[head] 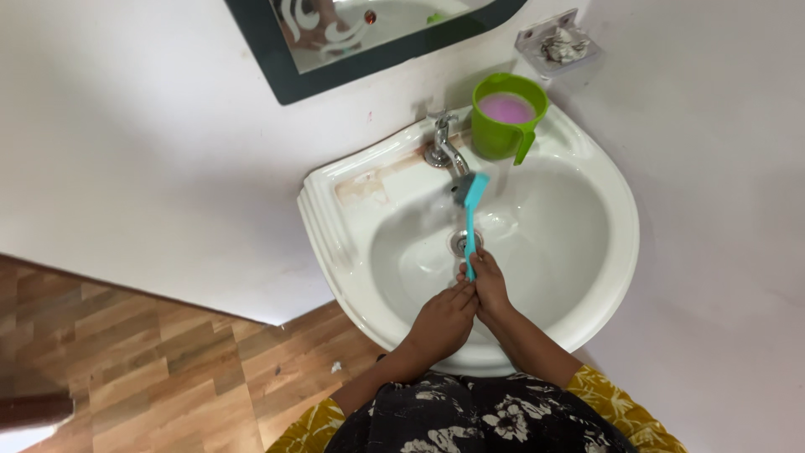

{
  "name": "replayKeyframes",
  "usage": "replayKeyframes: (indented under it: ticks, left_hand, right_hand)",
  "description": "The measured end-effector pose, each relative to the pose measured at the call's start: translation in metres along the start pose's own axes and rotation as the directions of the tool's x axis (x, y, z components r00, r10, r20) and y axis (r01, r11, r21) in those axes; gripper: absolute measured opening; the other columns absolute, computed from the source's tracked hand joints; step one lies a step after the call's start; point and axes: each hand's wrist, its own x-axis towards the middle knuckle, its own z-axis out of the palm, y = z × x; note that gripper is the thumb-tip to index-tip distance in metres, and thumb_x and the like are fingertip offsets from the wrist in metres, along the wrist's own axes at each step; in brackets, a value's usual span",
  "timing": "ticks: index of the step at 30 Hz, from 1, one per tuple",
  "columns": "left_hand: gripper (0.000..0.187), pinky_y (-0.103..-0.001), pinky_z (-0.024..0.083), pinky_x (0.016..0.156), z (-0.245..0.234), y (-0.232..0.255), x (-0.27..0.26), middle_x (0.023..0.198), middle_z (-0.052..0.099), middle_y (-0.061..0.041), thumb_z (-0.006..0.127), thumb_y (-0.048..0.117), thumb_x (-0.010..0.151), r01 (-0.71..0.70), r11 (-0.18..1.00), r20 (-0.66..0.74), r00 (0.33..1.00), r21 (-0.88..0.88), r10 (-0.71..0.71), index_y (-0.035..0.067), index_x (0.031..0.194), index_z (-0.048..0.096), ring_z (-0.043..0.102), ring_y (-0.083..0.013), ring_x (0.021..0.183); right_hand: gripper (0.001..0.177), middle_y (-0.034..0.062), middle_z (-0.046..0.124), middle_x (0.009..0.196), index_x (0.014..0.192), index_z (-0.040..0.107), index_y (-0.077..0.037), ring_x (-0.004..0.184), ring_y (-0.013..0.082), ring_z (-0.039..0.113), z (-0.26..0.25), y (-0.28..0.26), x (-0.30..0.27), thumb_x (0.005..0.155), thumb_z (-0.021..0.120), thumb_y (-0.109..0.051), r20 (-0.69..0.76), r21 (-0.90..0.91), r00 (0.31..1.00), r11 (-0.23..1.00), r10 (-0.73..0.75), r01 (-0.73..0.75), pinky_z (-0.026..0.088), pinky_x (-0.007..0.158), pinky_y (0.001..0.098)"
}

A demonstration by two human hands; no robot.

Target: The person cleans a sink by hand using a small brush and soapy water from a green mug.

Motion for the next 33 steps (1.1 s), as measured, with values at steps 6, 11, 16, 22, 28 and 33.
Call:
replayKeyframes:
  ticks: [6, 11, 16, 22, 28, 33]
  left_hand:
    - [0.026, -0.042, 0.051, 0.104, -0.005, 0.004, 0.005, 0.119, 0.069, -0.022, 0.059, 0.003, 0.089, 0.142, 0.985, 0.134, 0.983, -0.095, -0.129, -0.008, 0.11, 0.069, 0.066, -0.0344, 0.115]
    - [0.028, -0.041, 0.051, 0.105, -0.003, 0.004, 0.003, 0.122, 0.069, -0.023, 0.059, 0.003, 0.088, 0.049, 0.999, -0.002, 0.999, -0.007, -0.049, -0.009, 0.111, 0.069, 0.066, -0.0335, 0.118]
    - [0.027, -0.041, 0.053, 0.101, 0.0, 0.002, 0.0, 0.121, 0.068, -0.024, 0.06, 0.003, 0.089, 0.057, 0.998, 0.077, 0.995, 0.004, -0.057, -0.011, 0.111, 0.068, 0.066, -0.0346, 0.117]
    - [0.031, -0.041, 0.053, 0.101, -0.001, 0.002, -0.001, 0.124, 0.068, -0.023, 0.059, 0.003, 0.088, 0.05, 0.999, 0.066, 0.997, 0.008, -0.05, -0.011, 0.113, 0.068, 0.065, -0.0333, 0.117]
    - [0.029, -0.041, 0.052, 0.103, 0.0, 0.003, -0.003, 0.127, 0.068, -0.022, 0.059, 0.003, 0.09, 0.052, 0.998, 0.042, 0.998, 0.03, -0.053, -0.009, 0.114, 0.068, 0.065, -0.0328, 0.121]
    - [0.031, -0.041, 0.053, 0.101, -0.001, 0.006, -0.004, 0.129, 0.067, -0.023, 0.058, 0.002, 0.089, 0.047, 0.998, 0.039, 0.998, 0.031, -0.049, -0.009, 0.116, 0.068, 0.064, -0.0338, 0.124]
  right_hand:
    - [0.03, 0.0081, 0.059, 0.088, 0.127, 0.049, -0.004, 0.073, 0.0165, 0.057, 0.0, 0.006, 0.014, 0.107, 0.044, -0.025, -0.013, 0.025, 0.969, 0.969, 0.245, -0.245, 0.052, 0.065, 0.0321]
    - [0.027, 0.0057, 0.056, 0.085, 0.128, 0.047, -0.01, 0.07, 0.0148, 0.054, 0.001, 0.003, 0.007, 0.106, 0.043, -0.025, 0.058, 0.028, 0.994, 0.995, 0.094, -0.096, 0.052, 0.064, 0.0314]
    - [0.029, 0.0077, 0.057, 0.085, 0.128, 0.047, -0.004, 0.069, 0.0152, 0.055, 0.007, 0.0, 0.006, 0.107, 0.042, -0.024, 0.026, 0.029, 0.966, 0.965, 0.258, -0.259, 0.052, 0.064, 0.0317]
    - [0.025, 0.0066, 0.057, 0.084, 0.123, 0.049, -0.009, 0.068, 0.0146, 0.054, 0.009, -0.005, 0.004, 0.107, 0.041, -0.026, 0.045, 0.072, 0.951, 0.949, 0.305, -0.307, 0.052, 0.063, 0.031]
    - [0.017, 0.0061, 0.057, 0.084, 0.114, 0.049, -0.011, 0.067, 0.0158, 0.055, 0.001, 0.001, 0.009, 0.107, 0.042, -0.025, 0.074, 0.03, 0.981, 0.983, 0.18, -0.182, 0.051, 0.061, 0.0305]
    - [0.019, 0.0055, 0.058, 0.085, 0.114, 0.049, -0.009, 0.067, 0.014, 0.054, -0.005, 0.006, 0.012, 0.108, 0.045, -0.027, 0.141, 0.088, 0.968, 0.972, 0.206, -0.22, 0.05, 0.059, 0.0287]
